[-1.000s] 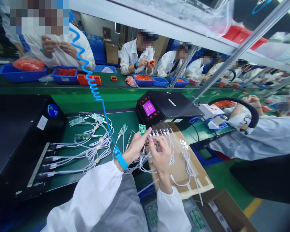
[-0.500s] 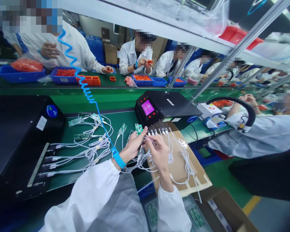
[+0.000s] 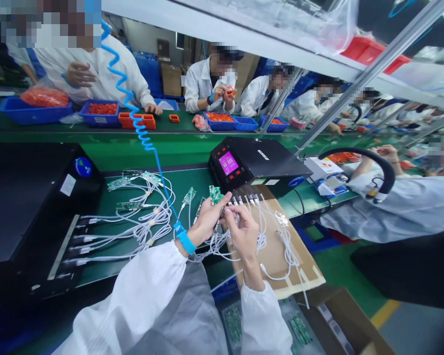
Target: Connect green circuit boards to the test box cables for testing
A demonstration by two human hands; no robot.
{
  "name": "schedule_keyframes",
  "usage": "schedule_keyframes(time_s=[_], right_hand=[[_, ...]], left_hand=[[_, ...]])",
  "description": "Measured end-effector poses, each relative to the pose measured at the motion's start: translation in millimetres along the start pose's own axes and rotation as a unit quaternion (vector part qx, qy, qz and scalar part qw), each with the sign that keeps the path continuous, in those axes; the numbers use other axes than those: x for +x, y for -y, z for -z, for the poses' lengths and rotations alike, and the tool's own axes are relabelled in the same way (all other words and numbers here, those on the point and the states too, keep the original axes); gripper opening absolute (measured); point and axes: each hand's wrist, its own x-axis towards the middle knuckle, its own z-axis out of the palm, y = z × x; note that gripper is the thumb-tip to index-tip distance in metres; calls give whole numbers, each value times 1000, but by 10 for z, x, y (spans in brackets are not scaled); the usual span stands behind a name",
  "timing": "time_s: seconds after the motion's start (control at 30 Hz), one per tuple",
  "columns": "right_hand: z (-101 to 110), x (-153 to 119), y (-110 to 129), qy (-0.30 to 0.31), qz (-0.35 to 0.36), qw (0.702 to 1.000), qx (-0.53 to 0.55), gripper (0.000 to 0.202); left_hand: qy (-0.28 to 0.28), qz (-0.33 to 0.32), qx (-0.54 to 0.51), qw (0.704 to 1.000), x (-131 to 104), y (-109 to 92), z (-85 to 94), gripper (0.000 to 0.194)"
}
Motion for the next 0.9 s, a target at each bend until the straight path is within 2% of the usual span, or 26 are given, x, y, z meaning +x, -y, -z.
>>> schedule_keyframes(time_s=[0.17, 0.27, 0.4, 0.5, 0.57, 0.73, 0.9], right_hand=[[5, 3, 1, 2, 13, 1000, -16, 13], [9, 22, 10, 7, 22, 999, -41, 13], [30, 85, 48, 19, 34, 997, -68, 15], [76, 153, 26, 17, 24, 995, -94, 20], [114, 198, -38, 21, 5, 993, -115, 23], [115, 271, -282, 69, -47, 982, -168, 29], [1, 334, -390, 86, -67, 968, -226, 27]], left_hand=[[-37, -3, 19, 999, -11, 13, -15, 74], [-38, -4, 17, 999, 24, 52, 15, 72], [-47, -7, 25, 999, 119, 75, 90, 56], [-81, -3, -5, 997, 173, -19, 155, 32], [-102, -6, -52, 993, 187, -130, 207, 23], [-153, -16, -104, 983, 172, -346, 357, 21], [-138, 10, -99, 986, 124, -343, 431, 21]])
